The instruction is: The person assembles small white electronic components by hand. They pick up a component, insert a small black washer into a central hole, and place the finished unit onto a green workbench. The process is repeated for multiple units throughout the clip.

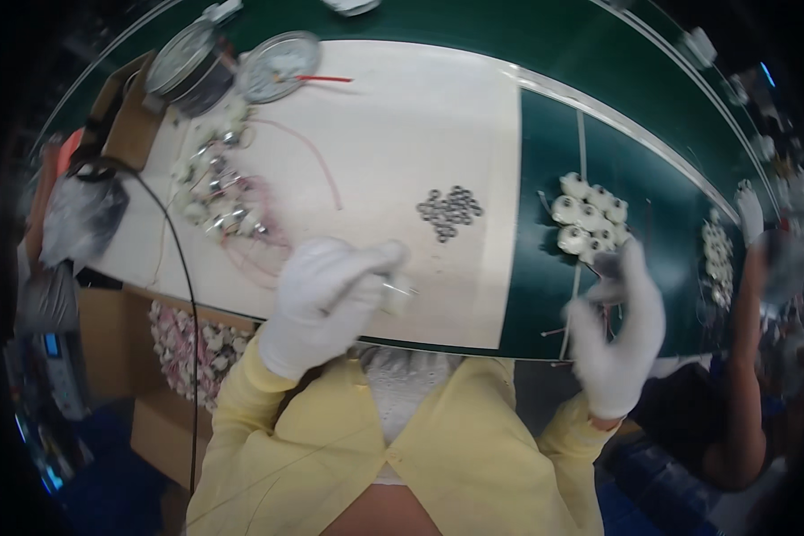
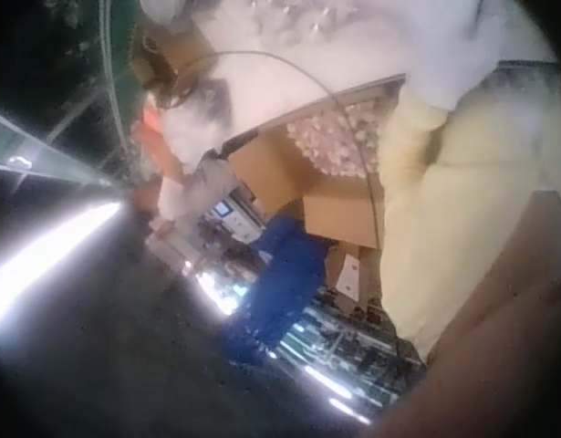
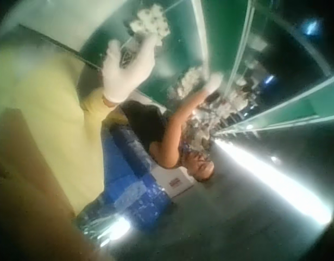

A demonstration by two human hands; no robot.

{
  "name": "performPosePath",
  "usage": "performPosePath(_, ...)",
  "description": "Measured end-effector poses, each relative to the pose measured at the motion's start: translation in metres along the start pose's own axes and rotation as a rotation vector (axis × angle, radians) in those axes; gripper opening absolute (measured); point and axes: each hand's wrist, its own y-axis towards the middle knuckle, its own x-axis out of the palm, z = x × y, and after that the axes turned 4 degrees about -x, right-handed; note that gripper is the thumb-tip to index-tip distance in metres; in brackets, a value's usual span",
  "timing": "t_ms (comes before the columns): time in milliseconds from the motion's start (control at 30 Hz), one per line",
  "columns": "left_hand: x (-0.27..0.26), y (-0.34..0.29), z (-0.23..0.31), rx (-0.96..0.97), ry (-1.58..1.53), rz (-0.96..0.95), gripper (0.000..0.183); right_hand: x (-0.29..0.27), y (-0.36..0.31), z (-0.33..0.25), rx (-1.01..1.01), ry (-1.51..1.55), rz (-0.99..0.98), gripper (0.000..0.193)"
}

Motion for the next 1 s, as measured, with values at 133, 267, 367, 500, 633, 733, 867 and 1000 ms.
performPosePath(133, 0.021, 0.001, 0.027, -0.012, -0.26, -0.024, 0.038, 0.065, 0.003, -0.038, -0.6, -0.053, -0.462, 0.06)
performPosePath(267, -0.001, 0.009, 0.035, 0.02, -0.113, -0.106, 0.036, 0.068, -0.001, -0.011, -0.36, 0.431, -0.393, 0.072)
performPosePath(367, -0.032, 0.027, 0.005, 0.205, 0.223, 0.089, 0.032, 0.067, -0.009, 0.006, 0.053, 1.098, -0.405, 0.082)
performPosePath(500, -0.09, 0.073, -0.077, -0.101, 0.733, 0.341, 0.033, 0.07, -0.003, 0.003, 0.282, 1.708, -0.535, 0.082)
performPosePath(633, -0.124, 0.082, -0.145, -0.582, 1.128, 0.137, 0.042, 0.077, 0.0, 0.009, 0.255, 1.991, -0.781, 0.046)
performPosePath(733, -0.118, 0.087, -0.14, -0.617, 1.118, 0.045, 0.038, 0.076, 0.0, 0.009, 0.235, 2.067, -0.891, 0.037)
performPosePath(867, -0.085, 0.062, -0.121, -0.329, 1.078, 0.113, 0.023, 0.069, -0.007, 0.011, 0.336, 2.07, -0.826, 0.03)
performPosePath(1000, -0.048, 0.046, -0.069, -0.05, 0.979, 0.091, 0.013, 0.059, -0.009, 0.022, 0.367, 2.072, -0.749, 0.042)
